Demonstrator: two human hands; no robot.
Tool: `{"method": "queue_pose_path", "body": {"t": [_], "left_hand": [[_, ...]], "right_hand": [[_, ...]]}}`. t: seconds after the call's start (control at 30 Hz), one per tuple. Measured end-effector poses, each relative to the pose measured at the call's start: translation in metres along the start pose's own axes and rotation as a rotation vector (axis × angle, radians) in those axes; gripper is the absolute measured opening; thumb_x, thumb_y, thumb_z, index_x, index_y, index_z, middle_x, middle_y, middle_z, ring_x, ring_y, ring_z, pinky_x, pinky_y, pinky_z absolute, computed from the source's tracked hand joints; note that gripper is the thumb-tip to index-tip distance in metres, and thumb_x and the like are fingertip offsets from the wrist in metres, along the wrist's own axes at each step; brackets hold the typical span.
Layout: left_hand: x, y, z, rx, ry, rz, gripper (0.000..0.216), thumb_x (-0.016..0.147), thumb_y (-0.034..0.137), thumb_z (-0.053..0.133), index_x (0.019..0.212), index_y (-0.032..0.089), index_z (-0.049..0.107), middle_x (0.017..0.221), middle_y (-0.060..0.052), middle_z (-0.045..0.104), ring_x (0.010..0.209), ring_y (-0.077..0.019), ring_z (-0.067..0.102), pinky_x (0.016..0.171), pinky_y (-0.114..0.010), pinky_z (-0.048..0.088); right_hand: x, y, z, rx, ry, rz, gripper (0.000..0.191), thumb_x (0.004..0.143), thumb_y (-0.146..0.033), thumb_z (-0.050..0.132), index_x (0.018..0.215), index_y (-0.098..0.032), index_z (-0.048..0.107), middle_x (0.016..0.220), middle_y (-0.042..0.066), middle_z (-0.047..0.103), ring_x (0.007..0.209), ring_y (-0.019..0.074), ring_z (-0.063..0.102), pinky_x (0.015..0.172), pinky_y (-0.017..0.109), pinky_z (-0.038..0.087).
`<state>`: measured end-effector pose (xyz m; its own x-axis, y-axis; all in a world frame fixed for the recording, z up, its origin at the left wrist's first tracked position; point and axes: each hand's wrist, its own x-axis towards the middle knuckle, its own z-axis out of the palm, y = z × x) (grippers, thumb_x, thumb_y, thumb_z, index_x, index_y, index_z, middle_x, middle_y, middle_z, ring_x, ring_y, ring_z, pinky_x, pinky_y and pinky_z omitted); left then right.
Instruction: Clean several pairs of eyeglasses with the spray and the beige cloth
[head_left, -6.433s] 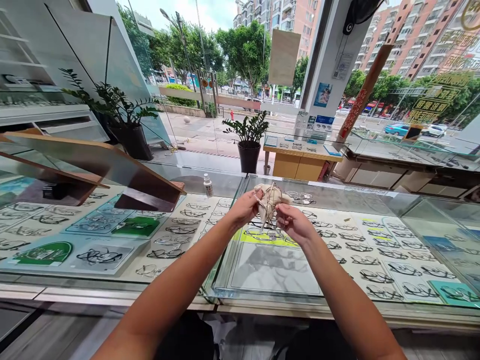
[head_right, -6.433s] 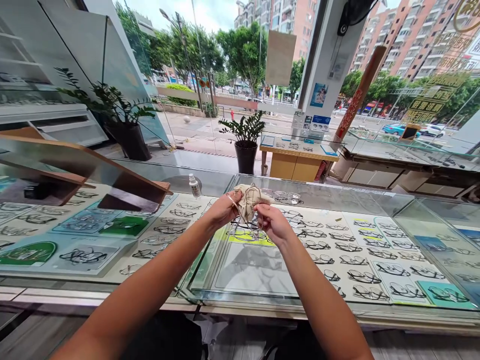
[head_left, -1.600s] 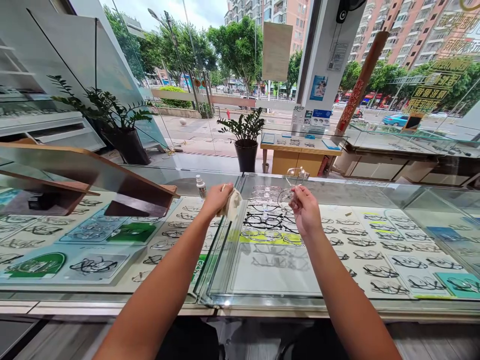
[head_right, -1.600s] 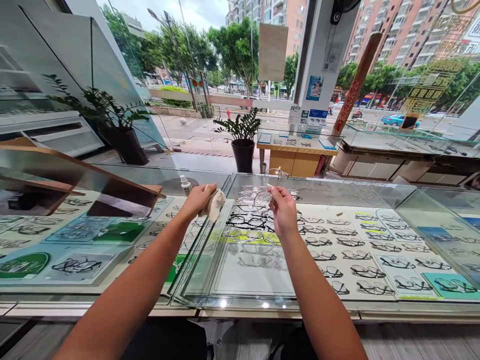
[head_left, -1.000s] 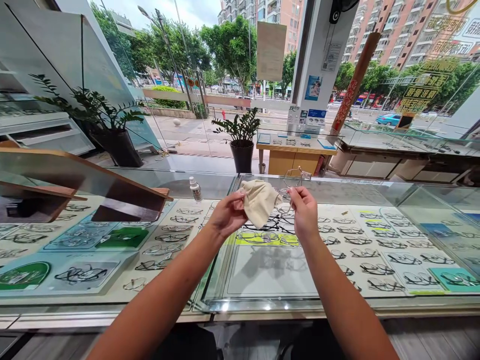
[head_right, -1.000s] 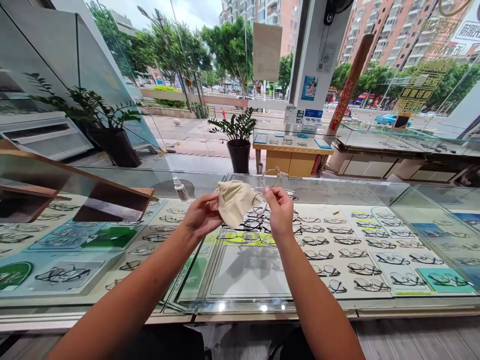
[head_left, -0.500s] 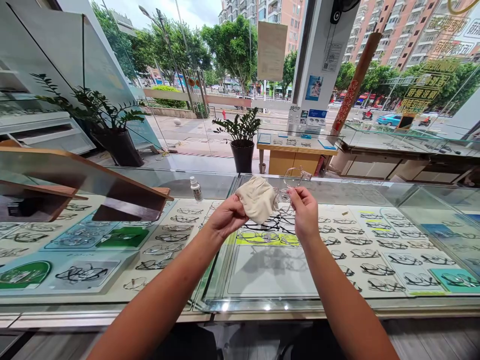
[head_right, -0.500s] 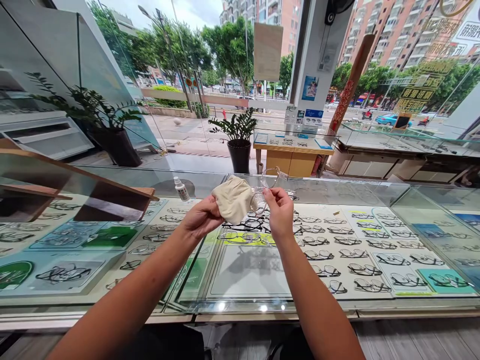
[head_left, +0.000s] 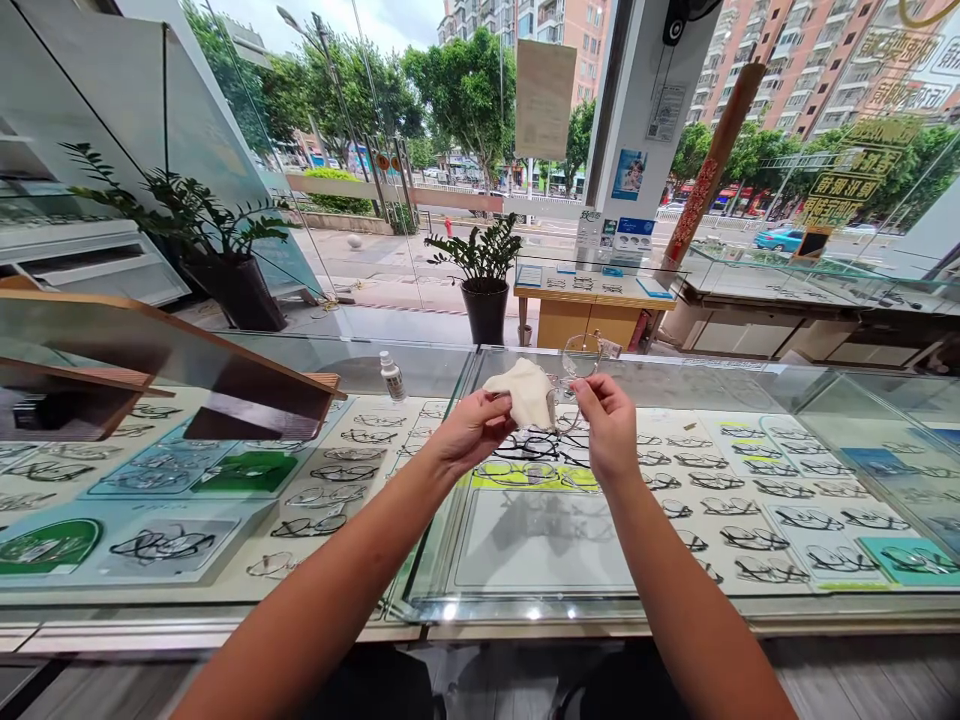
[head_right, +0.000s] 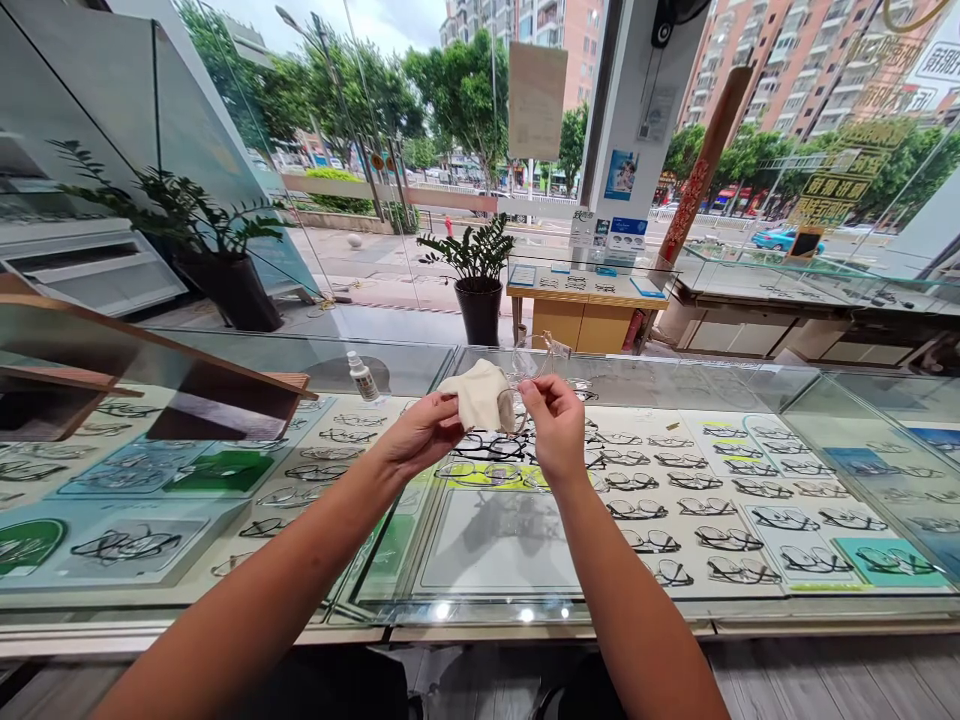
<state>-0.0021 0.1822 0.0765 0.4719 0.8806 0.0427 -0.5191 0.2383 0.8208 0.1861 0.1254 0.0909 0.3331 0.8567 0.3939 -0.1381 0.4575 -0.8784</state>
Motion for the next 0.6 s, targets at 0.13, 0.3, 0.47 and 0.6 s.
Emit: {"method": "queue_pose_path", "body": {"t": [0.13, 0.3, 0.47, 0.6], "left_hand": [[-0.002, -0.007, 0.009, 0.089, -0.004, 0.059, 0.048, 0.066, 0.035, 0.099, 0.100, 0.014, 0.073, 0.078, -0.002, 0.071, 0.069, -0.0109, 0.063, 0.064, -0.021, 0.051], [-0.010, -0.017, 0.022, 0.228, 0.033, 0.211, 0.058, 0.072, 0.045, 0.095, 0.115, 0.020, 0.066, 0.104, -0.006, 0.077, 0.094, -0.0185, 0.073, 0.083, -0.028, 0.057], [-0.015, -0.023, 0.028, 0.320, -0.087, 0.169, 0.057, 0.079, 0.051, 0.089, 0.119, 0.020, 0.061, 0.096, -0.007, 0.077, 0.079, -0.0196, 0.074, 0.070, -0.028, 0.057], [-0.016, -0.023, 0.027, 0.357, -0.122, 0.144, 0.056, 0.080, 0.050, 0.088, 0.119, 0.018, 0.063, 0.091, -0.006, 0.075, 0.075, -0.0180, 0.070, 0.066, -0.027, 0.055]], "right_hand": [[-0.004, 0.000, 0.005, 0.011, -0.053, 0.025, 0.032, 0.084, -0.053, 0.079, 0.082, -0.023, 0.071, 0.074, -0.001, 0.062, 0.068, 0.0148, 0.048, 0.065, 0.029, 0.042], [-0.009, 0.003, 0.012, 0.076, -0.079, 0.079, 0.032, 0.081, -0.052, 0.082, 0.079, -0.022, 0.071, 0.073, -0.001, 0.064, 0.066, 0.0137, 0.049, 0.064, 0.028, 0.044], [-0.011, 0.004, 0.015, 0.104, -0.052, 0.155, 0.034, 0.078, -0.053, 0.084, 0.078, -0.022, 0.071, 0.071, -0.001, 0.064, 0.063, 0.0132, 0.051, 0.058, 0.027, 0.042], [-0.012, 0.007, 0.016, 0.105, -0.053, 0.144, 0.031, 0.079, -0.051, 0.084, 0.080, -0.022, 0.073, 0.072, 0.000, 0.066, 0.065, 0.0136, 0.053, 0.060, 0.027, 0.043]]}}
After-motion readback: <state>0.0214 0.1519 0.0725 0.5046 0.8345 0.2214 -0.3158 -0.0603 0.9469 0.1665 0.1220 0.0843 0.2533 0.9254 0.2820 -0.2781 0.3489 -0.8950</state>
